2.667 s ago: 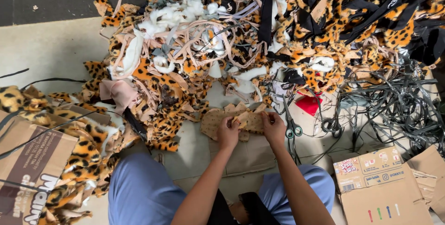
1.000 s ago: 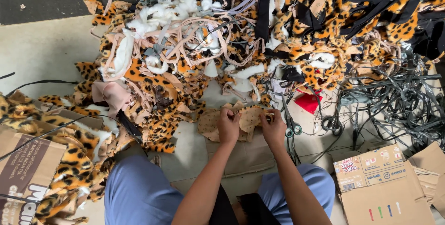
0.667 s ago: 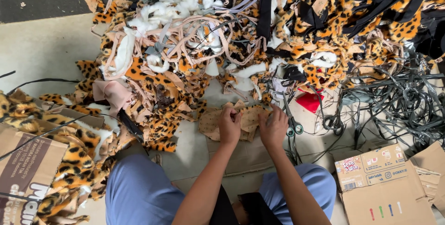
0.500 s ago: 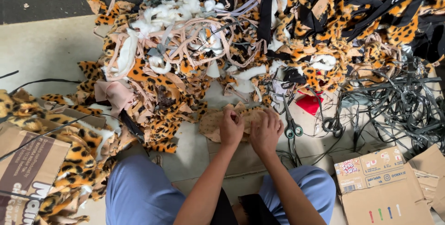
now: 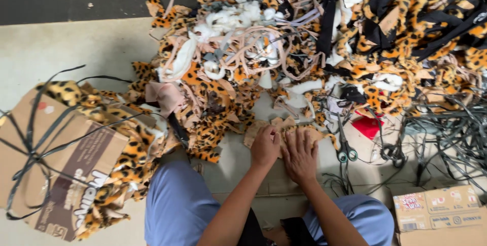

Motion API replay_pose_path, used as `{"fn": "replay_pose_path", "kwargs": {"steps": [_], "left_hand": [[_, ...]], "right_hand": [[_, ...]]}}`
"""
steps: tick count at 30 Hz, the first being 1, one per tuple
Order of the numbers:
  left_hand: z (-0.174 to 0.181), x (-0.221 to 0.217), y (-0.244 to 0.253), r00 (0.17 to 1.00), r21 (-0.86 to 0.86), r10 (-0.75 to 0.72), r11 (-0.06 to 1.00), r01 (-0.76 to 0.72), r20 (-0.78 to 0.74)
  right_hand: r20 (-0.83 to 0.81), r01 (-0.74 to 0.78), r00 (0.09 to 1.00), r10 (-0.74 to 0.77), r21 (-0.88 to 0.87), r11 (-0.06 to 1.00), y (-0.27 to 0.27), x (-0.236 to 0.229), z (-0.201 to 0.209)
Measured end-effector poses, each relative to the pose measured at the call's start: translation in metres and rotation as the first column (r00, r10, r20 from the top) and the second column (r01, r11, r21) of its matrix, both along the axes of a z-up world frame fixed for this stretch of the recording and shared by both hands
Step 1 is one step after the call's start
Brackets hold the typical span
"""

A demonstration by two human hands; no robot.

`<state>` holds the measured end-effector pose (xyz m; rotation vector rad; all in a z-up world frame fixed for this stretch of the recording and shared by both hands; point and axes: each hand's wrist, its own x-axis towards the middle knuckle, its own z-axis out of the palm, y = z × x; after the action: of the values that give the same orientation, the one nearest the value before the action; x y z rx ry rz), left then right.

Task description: Packing leopard-print fabric scraps into a cardboard box

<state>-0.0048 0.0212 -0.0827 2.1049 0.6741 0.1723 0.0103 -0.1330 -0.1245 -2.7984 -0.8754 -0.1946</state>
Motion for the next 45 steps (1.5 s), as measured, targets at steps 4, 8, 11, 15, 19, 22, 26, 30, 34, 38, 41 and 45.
{"fn": "replay_pose_path", "kwargs": {"steps": [4, 8, 11, 15, 19, 22, 26, 30, 34, 38, 41, 45], "left_hand": [[0.044, -0.006, 0.055, 0.985, -0.020, 0.103, 0.995, -0.101, 0.141], [0.042, 0.013, 0.110, 0.941, -0.077, 0.297, 0.955, -0.287, 0.164], [0.032, 0.028, 0.135, 0.924, 0.125, 0.374, 0.916, -0.382, 0.079], [0.012, 0.017, 0.151, 0.917, -0.013, 0.390, 0.921, -0.390, 0.085], [0.078, -0.038, 0.138, 0.914, -0.595, 0.406, 0.729, -0.339, -0.023], [0.094, -0.076, 0.124, 0.912, -0.645, 0.406, 0.683, -0.341, -0.052], [0.071, -0.116, 0.105, 0.927, -0.683, 0.372, 0.668, -0.296, -0.038], [0.059, -0.132, 0.103, 0.956, -0.761, 0.293, 0.618, -0.197, -0.009], [0.091, -0.121, 0.114, 0.894, -0.987, 0.448, 0.149, -0.063, 0.011], [0.069, -0.089, 0.128, 0.885, -0.994, 0.459, 0.104, 0.036, 0.080], [0.034, -0.053, 0.149, 0.812, -0.995, 0.578, 0.097, 0.027, 0.078], [0.017, -0.032, 0.160, 0.778, -1.000, 0.628, 0.018, 0.013, 0.021]], "right_hand": [[-0.141, 0.031, 0.989, -0.035, -0.028, 0.999, 0.004, -0.001, 0.012], [-0.092, 0.008, 0.996, -0.004, 0.045, 0.999, 0.031, 0.010, 0.018], [-0.266, 0.028, 0.963, 0.049, 0.278, 0.960, 0.091, 0.025, 0.034], [-0.598, 0.201, 0.778, 0.192, 0.527, 0.826, 0.152, 0.033, 0.096], [-0.886, 0.665, 0.413, 0.214, 0.453, 0.593, 0.192, 0.007, 0.174], [-0.893, 0.675, 0.406, 0.193, 0.435, 0.596, 0.198, -0.013, 0.177], [-0.846, 0.549, 0.515, 0.140, 0.451, 0.703, 0.196, -0.046, 0.172], [-0.819, 0.535, 0.554, 0.149, 0.487, 0.690, 0.188, -0.062, 0.157], [-0.815, 0.554, 0.501, 0.292, 0.561, 0.616, 0.179, -0.068, 0.165], [-0.839, 0.589, 0.394, 0.376, 0.544, 0.598, 0.163, -0.073, 0.201], [-0.833, 0.535, 0.434, 0.344, 0.546, 0.645, 0.134, -0.049, 0.170], [-0.801, 0.483, 0.535, 0.267, 0.550, 0.682, 0.086, -0.021, 0.164]]}}
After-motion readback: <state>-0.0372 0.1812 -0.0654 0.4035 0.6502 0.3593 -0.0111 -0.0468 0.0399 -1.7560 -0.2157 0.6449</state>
